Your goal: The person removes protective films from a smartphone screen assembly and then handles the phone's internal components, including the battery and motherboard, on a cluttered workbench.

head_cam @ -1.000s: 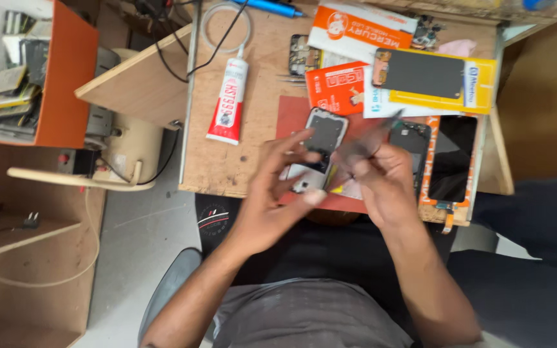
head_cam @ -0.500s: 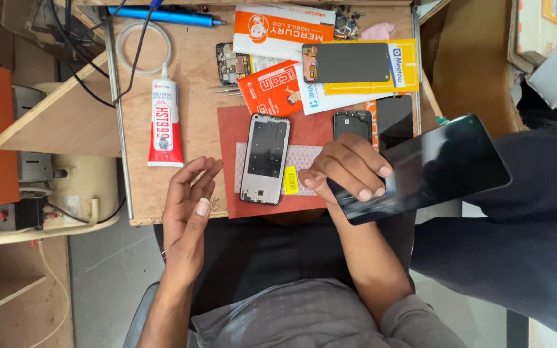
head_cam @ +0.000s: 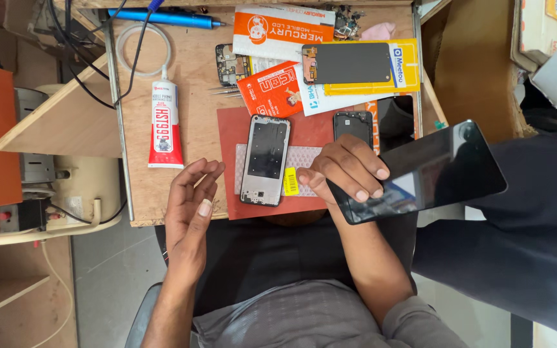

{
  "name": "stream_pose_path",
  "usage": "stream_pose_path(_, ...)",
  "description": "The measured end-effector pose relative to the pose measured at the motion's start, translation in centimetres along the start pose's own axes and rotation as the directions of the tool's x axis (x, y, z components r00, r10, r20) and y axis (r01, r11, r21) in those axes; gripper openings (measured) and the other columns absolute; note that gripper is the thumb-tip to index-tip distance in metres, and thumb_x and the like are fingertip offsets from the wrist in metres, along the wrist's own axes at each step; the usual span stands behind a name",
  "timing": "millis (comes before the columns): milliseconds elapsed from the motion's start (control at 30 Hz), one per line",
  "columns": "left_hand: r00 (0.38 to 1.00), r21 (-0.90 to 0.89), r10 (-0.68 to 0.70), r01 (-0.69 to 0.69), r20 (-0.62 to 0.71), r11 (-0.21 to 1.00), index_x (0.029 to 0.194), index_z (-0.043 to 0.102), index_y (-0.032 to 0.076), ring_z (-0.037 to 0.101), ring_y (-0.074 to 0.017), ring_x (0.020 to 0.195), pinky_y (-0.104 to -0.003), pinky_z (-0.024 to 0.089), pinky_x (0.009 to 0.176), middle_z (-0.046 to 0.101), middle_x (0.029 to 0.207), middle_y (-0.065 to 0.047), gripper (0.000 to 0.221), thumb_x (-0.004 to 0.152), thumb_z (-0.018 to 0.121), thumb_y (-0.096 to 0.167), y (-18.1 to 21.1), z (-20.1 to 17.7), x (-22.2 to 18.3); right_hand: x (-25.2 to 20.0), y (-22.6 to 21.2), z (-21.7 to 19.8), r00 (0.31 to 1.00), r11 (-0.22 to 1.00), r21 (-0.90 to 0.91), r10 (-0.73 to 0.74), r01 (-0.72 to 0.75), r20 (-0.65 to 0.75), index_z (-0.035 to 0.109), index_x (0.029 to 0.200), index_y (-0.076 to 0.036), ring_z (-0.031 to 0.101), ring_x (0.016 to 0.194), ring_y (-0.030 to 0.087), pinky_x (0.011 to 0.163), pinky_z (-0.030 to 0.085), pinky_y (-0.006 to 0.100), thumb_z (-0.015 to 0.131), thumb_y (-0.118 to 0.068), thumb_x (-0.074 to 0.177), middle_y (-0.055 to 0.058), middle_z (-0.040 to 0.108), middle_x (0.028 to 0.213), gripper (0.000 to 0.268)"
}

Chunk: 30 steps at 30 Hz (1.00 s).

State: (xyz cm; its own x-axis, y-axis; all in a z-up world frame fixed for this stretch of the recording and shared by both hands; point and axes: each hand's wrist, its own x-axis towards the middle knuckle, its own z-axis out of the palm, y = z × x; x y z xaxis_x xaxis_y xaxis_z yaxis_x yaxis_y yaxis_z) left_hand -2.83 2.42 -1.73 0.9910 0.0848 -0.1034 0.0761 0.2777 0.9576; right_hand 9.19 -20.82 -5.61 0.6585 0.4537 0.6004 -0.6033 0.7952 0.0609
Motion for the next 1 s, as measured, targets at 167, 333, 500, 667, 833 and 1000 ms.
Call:
stream_pose_path(167, 1.0, 0.001, -0.006, 0.006, -0.003, 1.0, 0.154, 0.037, 0.003, 0.041, -0.0343, 0.153, -0.049, 0.025, 0.129, 0.046, 0.156, -0.019, 0.057, 0.101, 0.054, 0.016, -0.2, 0.2, 0.0, -0.3, 0.0, -0.2, 1.0, 1.0, 0.003, -0.007, 0.007, -0.022, 0.069, 0.078, -0.019, 0.068, 0.071, 0.014, 0.116, 0.03, 0.053, 0.064, -0.007, 0.096, -0.004, 0.067, 0.058, 0.022)
stream_pose_path(333, 1.0, 0.014, -0.007, 0.007, -0.002, 1.0, 0.154, 0.036, 0.003, 0.041, -0.0339, 0.153, -0.049, 0.025, 0.129, 0.046, 0.156, -0.019, 0.058, 0.101, 0.054, 0.017, -0.2, 0.3, -0.1, -0.5, 0.2, -0.2, 0.998, 0.999, 0.024, -0.041, 0.043, -0.057, 0.069, 0.079, -0.018, 0.067, 0.072, 0.014, 0.119, 0.029, 0.055, 0.063, -0.004, 0.096, -0.005, 0.067, 0.059, 0.023)
stream_pose_path(500, 1.0, 0.015, -0.002, 0.002, 0.002, 1.0, 0.155, 0.035, 0.003, 0.041, -0.0336, 0.154, -0.049, 0.025, 0.129, 0.046, 0.156, -0.019, 0.059, 0.101, 0.054, 0.016, -0.2, 0.4, -0.1, -0.6, 0.3, -0.3, 0.997, 0.997, 0.038, -0.061, 0.063, -0.057, 0.069, 0.079, -0.019, 0.066, 0.073, 0.014, 0.119, 0.029, 0.055, 0.063, -0.005, 0.095, -0.005, 0.068, 0.059, 0.022)
stream_pose_path(667, 1.0, -0.002, 0.005, -0.005, 0.006, 1.0, 0.155, 0.035, 0.003, 0.04, -0.0336, 0.154, -0.049, 0.024, 0.13, 0.046, 0.156, -0.019, 0.059, 0.101, 0.054, 0.016, -0.2, 0.5, -0.1, -0.4, 0.5, 0.2, 0.986, 0.992, 0.038, -0.113, 0.119, -0.119, 0.07, 0.082, -0.02, 0.066, 0.074, 0.012, 0.119, 0.03, 0.055, 0.062, -0.007, 0.097, -0.006, 0.067, 0.062, 0.021)
stream_pose_path(833, 1.0, -0.012, 0.002, -0.002, 0.008, 1.0, 0.156, 0.034, 0.002, 0.039, -0.0339, 0.155, -0.05, 0.023, 0.131, 0.045, 0.157, -0.019, 0.059, 0.102, 0.054, 0.017, -0.2, 0.6, -0.1, 0.0, 1.0, 1.5, 0.965, 0.983, -0.041, -0.182, 0.177, -0.187, 0.07, 0.08, -0.02, 0.065, 0.077, 0.008, 0.118, 0.032, 0.051, 0.06, -0.009, 0.102, -0.011, 0.066, 0.063, 0.026)
stream_pose_path(1000, 1.0, -0.005, 0.0, 0.0, 0.012, 1.0, 0.156, 0.034, 0.003, 0.039, -0.0339, 0.155, -0.05, 0.023, 0.131, 0.045, 0.157, -0.019, 0.06, 0.102, 0.054, 0.017, -0.1, 0.6, 0.0, 0.5, 1.4, 2.5, 0.94, 0.973, -0.088, -0.227, 0.211, -0.256, 0.069, 0.083, -0.021, 0.064, 0.081, 0.004, 0.118, 0.033, 0.047, 0.06, -0.011, 0.103, -0.014, 0.065, 0.063, 0.024)
